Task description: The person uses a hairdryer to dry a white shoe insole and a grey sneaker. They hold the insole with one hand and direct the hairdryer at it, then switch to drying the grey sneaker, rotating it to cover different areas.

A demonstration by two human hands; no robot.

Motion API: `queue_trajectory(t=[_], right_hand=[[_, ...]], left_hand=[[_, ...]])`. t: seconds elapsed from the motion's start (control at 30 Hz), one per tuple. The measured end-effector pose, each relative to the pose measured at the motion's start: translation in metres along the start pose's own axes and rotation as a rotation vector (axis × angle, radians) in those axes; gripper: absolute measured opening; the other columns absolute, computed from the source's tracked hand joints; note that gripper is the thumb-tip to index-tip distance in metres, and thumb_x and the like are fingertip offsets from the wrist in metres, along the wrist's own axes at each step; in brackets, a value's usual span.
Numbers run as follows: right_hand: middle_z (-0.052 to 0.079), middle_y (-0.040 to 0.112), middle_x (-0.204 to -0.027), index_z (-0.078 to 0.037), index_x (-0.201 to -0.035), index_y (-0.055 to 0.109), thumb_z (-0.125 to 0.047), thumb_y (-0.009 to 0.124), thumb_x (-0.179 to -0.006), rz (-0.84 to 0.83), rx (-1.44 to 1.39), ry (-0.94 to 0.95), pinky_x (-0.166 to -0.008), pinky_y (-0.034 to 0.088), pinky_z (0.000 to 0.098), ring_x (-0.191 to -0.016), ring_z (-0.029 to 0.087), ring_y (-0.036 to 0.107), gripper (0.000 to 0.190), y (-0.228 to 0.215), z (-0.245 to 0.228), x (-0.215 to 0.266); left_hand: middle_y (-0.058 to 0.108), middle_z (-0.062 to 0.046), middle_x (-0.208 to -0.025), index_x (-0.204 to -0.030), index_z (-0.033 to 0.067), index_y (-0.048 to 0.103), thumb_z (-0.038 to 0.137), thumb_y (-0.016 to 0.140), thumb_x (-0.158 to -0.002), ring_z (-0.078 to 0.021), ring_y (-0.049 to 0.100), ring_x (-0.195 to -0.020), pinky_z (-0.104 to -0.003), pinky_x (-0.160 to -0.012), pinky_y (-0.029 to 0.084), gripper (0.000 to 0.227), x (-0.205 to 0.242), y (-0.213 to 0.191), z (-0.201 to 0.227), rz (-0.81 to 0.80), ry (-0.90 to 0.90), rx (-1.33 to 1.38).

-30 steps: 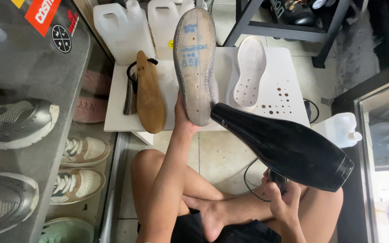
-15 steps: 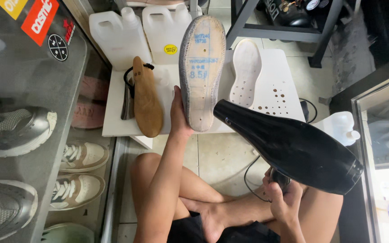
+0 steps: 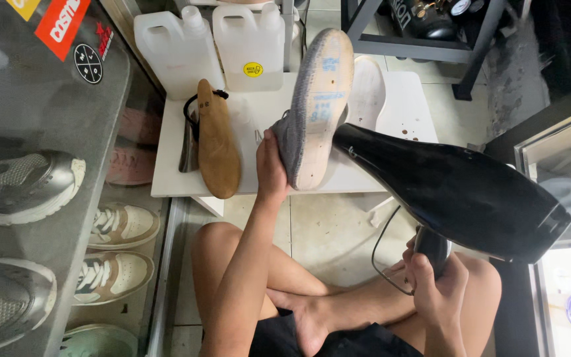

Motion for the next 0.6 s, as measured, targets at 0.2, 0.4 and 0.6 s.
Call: queue_trajectory(t=[0.2, 0.4, 0.6], right_hand=[[0.015, 0.058, -0.061, 0.009, -0.094, 0.062, -0.031, 0.059, -0.084, 0.063, 0.108, 0.119, -0.044, 0.037, 0.0228, -0.049, 0.014, 0.049, 0.041, -0.002, -0.004, 0.002], [0.009, 0.06, -0.055, 0.002, -0.087, 0.064, -0.029, 0.058, -0.083, 0.024, 0.275, 0.05, -0.052, 0.042, 0.0228, -0.05, 0.012, 0.053, 0.032, 0.004, -0.021, 0.001], [0.01, 0.066, -0.059, 0.002, -0.087, 0.065, -0.037, 0.059, -0.081, 0.001, 0.339, 0.005, -0.056, 0.047, 0.0233, -0.054, 0.016, 0.064, 0.04, 0.006, -0.021, -0.001]], left_hand=[[0.043, 0.003, -0.077, -0.078, 0.0129, 0.04, 0.044, 0.029, -0.096, -0.0101, 0.039, -0.076, -0.027, -0.07, 0.034, 0.037, 0.011, 0.012, 0.024, -0.111, 0.247, -0.36], [0.056, -0.003, -0.098, -0.097, 0.0093, 0.051, 0.041, 0.033, -0.097, -0.0128, 0.051, -0.097, -0.027, -0.089, 0.04, 0.036, 0.007, 0.006, 0.012, -0.137, 0.231, -0.231], [0.052, -0.001, -0.093, -0.098, 0.0097, 0.047, 0.051, 0.037, -0.094, -0.0099, 0.048, -0.09, -0.024, -0.083, 0.039, 0.043, 0.01, 0.009, 0.017, -0.205, 0.242, -0.221]])
Point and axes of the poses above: each hand's wrist, its own x-axis away from the middle knuckle, its own y-axis out of the palm, z = x × y, the point moved 4 cm from there along -x, towards the middle knuckle
